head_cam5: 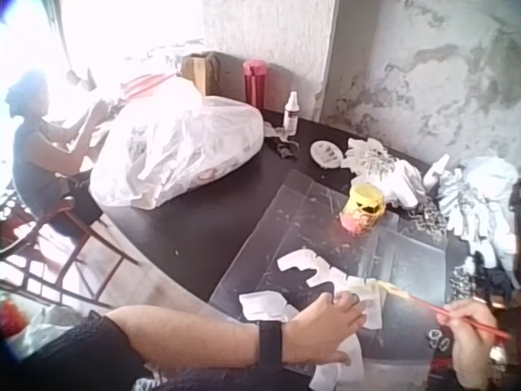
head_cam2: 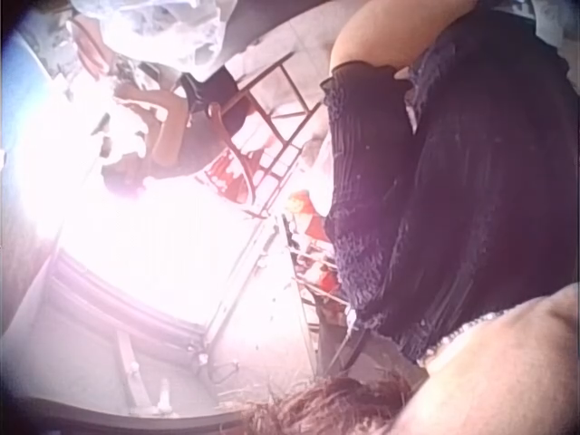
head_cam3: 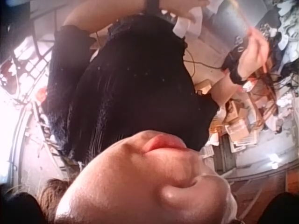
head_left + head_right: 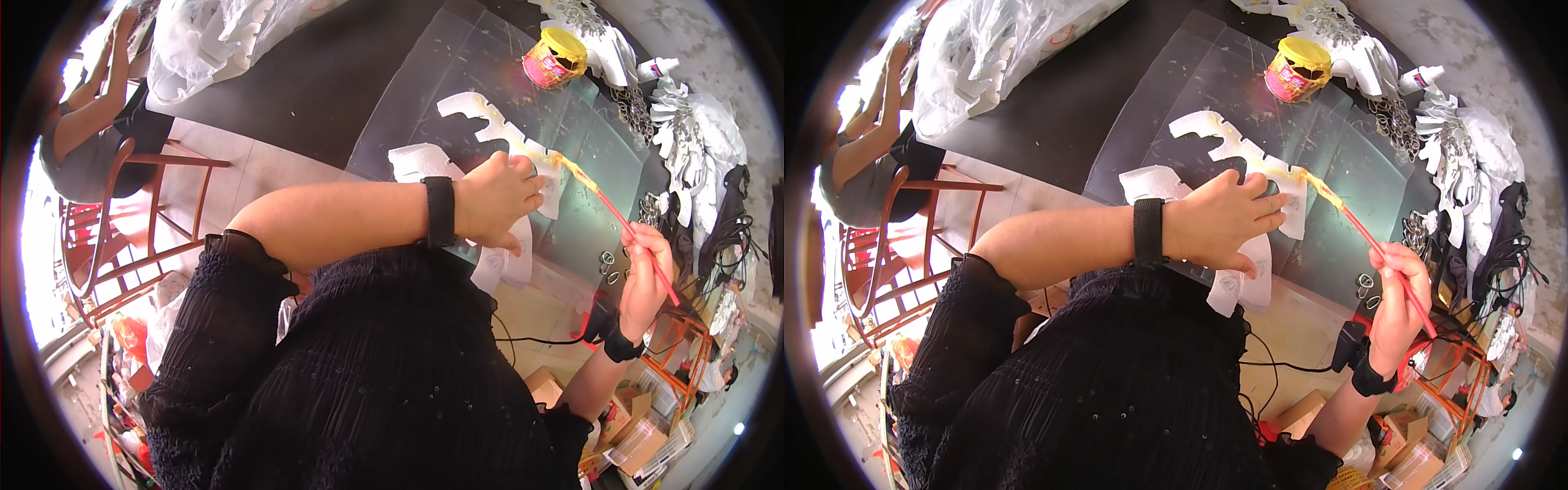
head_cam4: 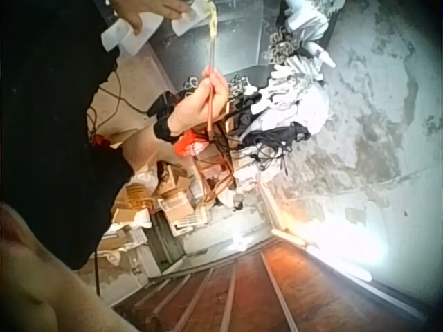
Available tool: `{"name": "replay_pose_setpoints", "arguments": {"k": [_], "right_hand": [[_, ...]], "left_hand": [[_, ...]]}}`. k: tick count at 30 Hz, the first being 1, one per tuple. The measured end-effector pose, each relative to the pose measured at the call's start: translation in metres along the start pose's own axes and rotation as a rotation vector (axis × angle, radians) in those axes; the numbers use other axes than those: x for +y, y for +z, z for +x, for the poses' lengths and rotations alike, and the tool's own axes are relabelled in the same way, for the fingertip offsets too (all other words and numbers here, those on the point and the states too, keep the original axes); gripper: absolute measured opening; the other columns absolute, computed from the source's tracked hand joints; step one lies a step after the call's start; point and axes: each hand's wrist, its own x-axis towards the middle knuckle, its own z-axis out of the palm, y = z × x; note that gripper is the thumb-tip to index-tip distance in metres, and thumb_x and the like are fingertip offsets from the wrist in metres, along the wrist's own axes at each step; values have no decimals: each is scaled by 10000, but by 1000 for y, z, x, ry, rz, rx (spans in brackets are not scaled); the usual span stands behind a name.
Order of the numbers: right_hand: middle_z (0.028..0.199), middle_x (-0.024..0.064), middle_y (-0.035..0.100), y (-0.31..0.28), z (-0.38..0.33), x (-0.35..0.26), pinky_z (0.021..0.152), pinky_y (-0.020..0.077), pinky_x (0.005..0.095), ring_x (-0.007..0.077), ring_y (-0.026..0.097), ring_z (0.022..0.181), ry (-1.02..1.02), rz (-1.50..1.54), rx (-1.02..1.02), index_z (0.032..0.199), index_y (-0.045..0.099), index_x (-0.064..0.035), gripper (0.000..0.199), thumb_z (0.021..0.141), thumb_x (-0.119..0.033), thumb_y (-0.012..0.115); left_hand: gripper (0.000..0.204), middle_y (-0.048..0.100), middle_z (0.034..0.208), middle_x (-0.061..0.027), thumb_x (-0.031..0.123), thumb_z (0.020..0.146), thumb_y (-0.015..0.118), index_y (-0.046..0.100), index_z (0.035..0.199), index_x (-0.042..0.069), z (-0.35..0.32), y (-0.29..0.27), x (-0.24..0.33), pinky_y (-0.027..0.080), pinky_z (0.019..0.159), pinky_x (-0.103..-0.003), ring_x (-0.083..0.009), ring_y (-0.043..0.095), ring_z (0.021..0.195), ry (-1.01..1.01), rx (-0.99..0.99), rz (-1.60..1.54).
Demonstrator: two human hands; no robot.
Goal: Applying adhesive to shoe component parts using a brush.
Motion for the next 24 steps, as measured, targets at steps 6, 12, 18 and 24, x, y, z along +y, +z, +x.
{"name": "replay_pose_setpoints", "arguments": {"k": [6, 12, 18, 24], "right_hand": [[1019, 171, 540, 0, 2, 2, 818, 477, 342, 224, 577, 878, -37, -8, -84, 893, 525, 54, 160, 793, 114, 415], [1010, 170, 539, -4, -5, -5, 826, 471, 340, 221, 577, 866, -8, 15, -60, 892, 527, 49, 162, 797, 108, 411], [991, 175, 549, 13, -1, -5, 818, 480, 336, 220, 582, 872, -14, 36, -57, 888, 525, 56, 154, 794, 112, 416], [977, 174, 555, 16, 4, -5, 814, 477, 332, 217, 586, 849, -28, -16, -49, 869, 530, 53, 151, 787, 113, 419]], "left_hand": [[686, 463, 1255, -45, 584, 706, 582, 517, 1137, 54, -1, -1, 0, 382, 720, -307, -207, 427, 1019, 1, 11, -25], [688, 471, 1250, -45, 592, 707, 575, 521, 1139, 59, -3, 0, 0, 375, 720, -299, -204, 429, 1016, 3, 19, 9], [672, 478, 1234, -59, 597, 743, 526, 521, 1141, 55, -1, 1, 0, 394, 734, -302, -214, 436, 1001, -1, 56, -39], [662, 481, 1226, -66, 591, 756, 512, 524, 1131, 46, -2, 1, -1, 412, 726, -301, -219, 438, 997, -9, 99, -102]]}}
